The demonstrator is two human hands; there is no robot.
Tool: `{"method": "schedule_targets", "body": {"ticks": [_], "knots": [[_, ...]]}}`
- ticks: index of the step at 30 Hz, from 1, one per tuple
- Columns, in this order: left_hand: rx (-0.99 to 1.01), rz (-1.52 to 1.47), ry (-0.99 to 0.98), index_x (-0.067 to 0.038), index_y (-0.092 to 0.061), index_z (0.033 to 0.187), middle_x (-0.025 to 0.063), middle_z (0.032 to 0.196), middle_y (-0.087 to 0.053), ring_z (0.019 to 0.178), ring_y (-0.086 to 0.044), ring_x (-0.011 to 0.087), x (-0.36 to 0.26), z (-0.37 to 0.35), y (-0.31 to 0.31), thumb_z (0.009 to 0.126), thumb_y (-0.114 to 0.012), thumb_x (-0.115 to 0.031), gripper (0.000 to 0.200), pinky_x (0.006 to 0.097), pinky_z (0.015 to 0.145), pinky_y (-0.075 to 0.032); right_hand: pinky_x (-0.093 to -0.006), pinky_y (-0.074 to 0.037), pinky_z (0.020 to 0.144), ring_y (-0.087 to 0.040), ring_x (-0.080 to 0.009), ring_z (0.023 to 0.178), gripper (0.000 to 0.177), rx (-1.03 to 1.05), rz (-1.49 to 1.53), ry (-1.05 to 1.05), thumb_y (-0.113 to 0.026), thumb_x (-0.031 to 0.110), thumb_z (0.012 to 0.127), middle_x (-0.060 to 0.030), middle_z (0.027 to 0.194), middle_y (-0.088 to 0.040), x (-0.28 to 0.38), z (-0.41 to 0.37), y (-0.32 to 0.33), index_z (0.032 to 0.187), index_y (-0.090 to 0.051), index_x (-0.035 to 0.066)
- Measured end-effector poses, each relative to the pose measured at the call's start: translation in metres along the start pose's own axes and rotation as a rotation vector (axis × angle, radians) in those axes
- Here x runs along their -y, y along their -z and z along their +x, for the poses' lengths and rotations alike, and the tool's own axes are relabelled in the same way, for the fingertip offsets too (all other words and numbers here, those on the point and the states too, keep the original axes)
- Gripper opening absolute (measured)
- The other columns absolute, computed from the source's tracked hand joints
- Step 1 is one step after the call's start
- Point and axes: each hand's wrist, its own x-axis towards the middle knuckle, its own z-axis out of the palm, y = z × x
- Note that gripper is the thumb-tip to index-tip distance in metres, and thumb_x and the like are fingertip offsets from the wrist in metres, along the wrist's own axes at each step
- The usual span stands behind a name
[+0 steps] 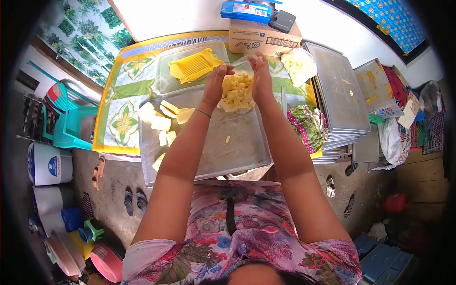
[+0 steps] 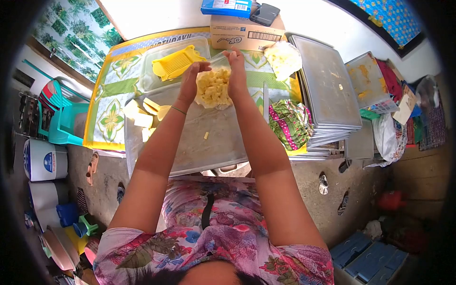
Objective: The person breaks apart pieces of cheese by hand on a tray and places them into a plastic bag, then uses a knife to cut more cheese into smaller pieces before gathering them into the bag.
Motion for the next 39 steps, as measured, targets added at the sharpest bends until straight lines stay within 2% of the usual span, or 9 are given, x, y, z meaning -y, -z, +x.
{"method": "schedule_targets", "body": {"ticks": [4,8,11,14,19,25,31,35,39], "knots": [[0.133,0.326,-0.217,-0.001,-0.063,0.101,0.016,0.095,-0.064,0.092,-0.059,0.0291,-0.015,0.003,0.012,0.095,-0.044,-0.037,0.041,0.0362,0.088,-0.042,-0.0365,-0.029,0.107,-0.044,-0.023,0.12,0.045,0.073,-0.217,-0.056,-0.049,0.022,0.092,-0.012,0.122,-0.049,0.021,-0.011,0.001,0.131,-0.038,0.002],[0.317,0.76,-0.459,-0.002,-0.057,0.116,0.0151,0.107,-0.061,0.095,-0.059,0.031,-0.019,-0.014,0.031,0.093,-0.046,-0.039,0.045,0.0387,0.089,-0.043,-0.0386,-0.035,0.101,-0.046,-0.0287,0.119,0.051,0.421,-0.86,0.161,-0.056,0.011,0.081,-0.0132,0.126,-0.048,0.023,-0.026,0.029,0.13,-0.042,0.008],[0.461,0.873,-0.259,-0.003,-0.059,0.104,0.015,0.101,-0.062,0.093,-0.059,0.0346,-0.04,-0.027,0.039,0.088,-0.055,-0.032,0.033,0.043,0.092,-0.041,-0.045,-0.033,0.103,-0.045,-0.0324,0.121,0.052,0.619,-1.111,0.076,-0.055,0.006,0.077,-0.0127,0.131,-0.045,0.045,-0.041,0.031,0.128,-0.044,0.011],[0.652,1.189,-0.316,-0.004,-0.061,0.092,0.0121,0.094,-0.062,0.092,-0.06,0.0309,-0.046,-0.024,0.052,0.084,-0.058,-0.027,0.025,0.0435,0.098,-0.038,-0.0501,-0.028,0.105,-0.041,-0.0328,0.125,0.053,0.702,-1.345,0.104,-0.053,0.003,0.076,-0.01,0.136,-0.042,0.057,-0.045,0.028,0.127,-0.046,0.013],[0.564,1.315,-0.53,-0.005,-0.063,0.08,0.0084,0.098,-0.063,0.096,-0.059,0.0256,-0.07,-0.001,0.06,0.082,-0.061,-0.02,0.015,0.0409,0.105,-0.033,-0.0525,-0.024,0.107,-0.037,-0.0309,0.13,0.056,0.635,-1.593,0.37,-0.053,0.002,0.075,-0.0059,0.142,-0.039,0.068,-0.031,0.025,0.129,-0.045,0.015],[0.506,1.163,-0.356,-0.005,-0.062,0.08,0.0075,0.104,-0.063,0.098,-0.059,0.0258,-0.075,0.0,0.054,0.078,-0.064,-0.015,0.011,0.0393,0.095,-0.042,-0.0416,-0.037,0.102,-0.046,-0.0288,0.122,0.048,0.625,-1.094,0.271,-0.057,0.001,0.075,-0.0122,0.133,-0.047,0.082,-0.025,0.026,0.122,-0.053,0.01],[0.334,1.015,-0.27,-0.004,-0.059,0.083,0.0093,0.098,-0.062,0.092,-0.059,0.0308,-0.074,-0.023,0.042,0.072,-0.067,-0.007,0.014,0.0393,0.08,-0.048,-0.029,-0.048,0.086,-0.058,-0.0168,0.098,0.041,0.314,-0.569,-0.036,-0.053,-0.007,0.076,-0.008,0.106,-0.06,0.069,-0.057,0.042,0.116,-0.055,0.003],[0.271,0.948,-0.316,-0.005,-0.059,0.085,0.0091,0.096,-0.061,0.088,-0.059,0.0316,-0.074,-0.033,0.033,0.072,-0.065,-0.006,0.014,0.0399,0.078,-0.048,-0.0265,-0.048,0.086,-0.055,-0.0149,0.1,0.04,0.165,-0.454,-0.176,-0.057,-0.008,0.077,-0.0074,0.111,-0.056,0.066,-0.087,0.029,0.116,-0.052,-0.001],[0.353,1.046,-0.413,-0.006,-0.062,0.084,0.0083,0.094,-0.061,0.088,-0.059,0.0297,-0.07,-0.036,0.038,0.075,-0.063,-0.007,0.009,0.0401,0.079,-0.048,-0.0282,-0.047,0.088,-0.054,-0.0198,0.105,0.039,0.269,-0.739,0.233,-0.052,-0.013,0.07,-0.0137,0.118,-0.05,0.066,-0.127,0.002,0.105,-0.058,0.001]]}}
